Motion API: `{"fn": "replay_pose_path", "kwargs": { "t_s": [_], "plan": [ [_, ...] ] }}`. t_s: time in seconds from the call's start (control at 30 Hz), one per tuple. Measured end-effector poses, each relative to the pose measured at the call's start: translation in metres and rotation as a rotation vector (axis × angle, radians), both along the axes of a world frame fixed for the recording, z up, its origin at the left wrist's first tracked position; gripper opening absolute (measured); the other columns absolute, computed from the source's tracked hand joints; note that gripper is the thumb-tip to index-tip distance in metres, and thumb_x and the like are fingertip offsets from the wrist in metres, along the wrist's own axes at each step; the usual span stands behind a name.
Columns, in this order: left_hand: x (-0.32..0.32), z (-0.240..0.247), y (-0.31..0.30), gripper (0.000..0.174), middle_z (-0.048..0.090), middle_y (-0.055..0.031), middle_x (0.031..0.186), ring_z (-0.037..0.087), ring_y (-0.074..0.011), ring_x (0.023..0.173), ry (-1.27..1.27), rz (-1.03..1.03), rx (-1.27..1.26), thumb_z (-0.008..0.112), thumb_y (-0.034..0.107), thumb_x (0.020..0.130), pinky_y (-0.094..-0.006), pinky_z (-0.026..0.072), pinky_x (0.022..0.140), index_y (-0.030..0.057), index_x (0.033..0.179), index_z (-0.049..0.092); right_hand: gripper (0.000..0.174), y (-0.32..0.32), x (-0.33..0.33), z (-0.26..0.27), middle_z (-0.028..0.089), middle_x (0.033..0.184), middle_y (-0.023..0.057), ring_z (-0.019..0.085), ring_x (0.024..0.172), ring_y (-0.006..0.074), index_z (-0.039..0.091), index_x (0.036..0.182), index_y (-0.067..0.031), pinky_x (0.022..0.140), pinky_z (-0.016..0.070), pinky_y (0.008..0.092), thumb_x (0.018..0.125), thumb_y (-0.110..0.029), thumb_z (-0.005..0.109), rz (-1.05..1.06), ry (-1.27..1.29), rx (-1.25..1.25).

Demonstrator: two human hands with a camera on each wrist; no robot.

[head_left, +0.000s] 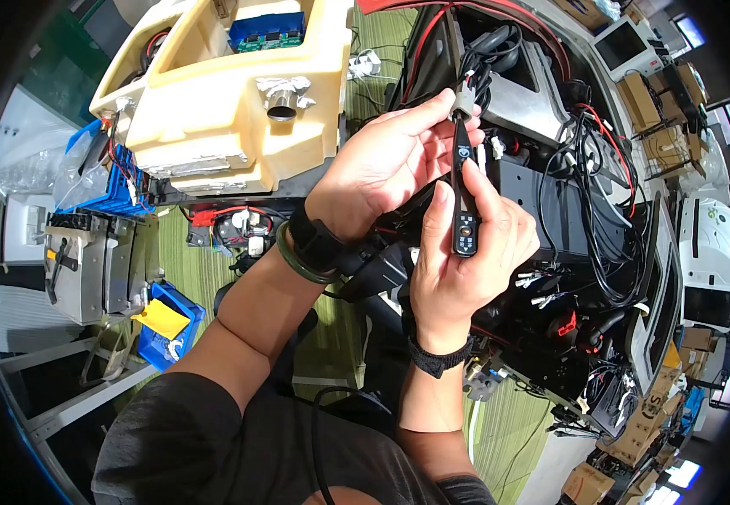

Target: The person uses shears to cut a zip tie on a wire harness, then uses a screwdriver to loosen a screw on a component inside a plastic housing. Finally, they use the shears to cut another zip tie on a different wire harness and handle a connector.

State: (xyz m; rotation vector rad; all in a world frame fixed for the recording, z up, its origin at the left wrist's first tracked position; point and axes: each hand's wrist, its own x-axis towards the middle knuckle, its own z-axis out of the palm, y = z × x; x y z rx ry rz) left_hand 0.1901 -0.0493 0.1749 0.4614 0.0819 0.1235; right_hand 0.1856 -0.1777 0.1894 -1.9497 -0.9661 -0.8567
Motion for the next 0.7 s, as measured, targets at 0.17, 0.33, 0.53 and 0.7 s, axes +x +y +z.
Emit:
{"fn": "replay_pose_path", "kwargs": {
  "t_s": [0.17,0.33,0.53,0.7],
  "plan": [
    [0.0006,-0.0008,0.0009,0.029,0.059,-0.0015,0.093,0.058,-0.0108,0.087,-0.023,-0.019,-0.004,0.049,0.029,0.095,-0.0261,0.0507,0.07,0.0039,0.108,0.056,0.029,0.0,-0.0002,-0.0005,0.063,0.088,0.0059,0.054,0.079,0.0224,0.063,0.104,-0.0047,0.078,0.0386,0.0332,0.077,-0.012,0.072,0.002,0.008,0.005],
    [-0.0004,0.0015,-0.0005,0.029,0.058,-0.0014,0.095,0.057,-0.0112,0.087,0.002,-0.002,0.006,0.05,0.029,0.095,-0.026,0.0498,0.072,0.004,0.108,0.056,0.03,-0.0008,-0.0007,0.0008,0.063,0.089,0.0058,0.054,0.079,0.0223,0.063,0.105,-0.0049,0.078,0.0384,0.033,0.077,-0.011,0.072,-0.003,0.008,-0.006],
    [-0.0005,0.0018,-0.0008,0.028,0.058,-0.0014,0.095,0.057,-0.0115,0.087,0.015,0.01,0.014,0.05,0.028,0.095,-0.0256,0.0485,0.075,0.0039,0.107,0.056,0.03,-0.0014,-0.0004,0.0001,0.063,0.089,0.0057,0.054,0.079,0.0219,0.063,0.104,-0.005,0.078,0.0382,0.0328,0.077,-0.012,0.072,-0.004,0.009,-0.005],
    [0.0,0.0011,-0.0009,0.028,0.058,-0.0016,0.095,0.057,-0.0116,0.087,0.008,0.013,0.013,0.051,0.028,0.095,-0.0256,0.0486,0.075,0.0038,0.107,0.056,0.03,-0.0011,-0.0005,0.0005,0.063,0.088,0.0056,0.054,0.079,0.0218,0.063,0.104,-0.0051,0.078,0.0383,0.0328,0.077,-0.012,0.072,-0.008,0.007,-0.009]
  ]
}}
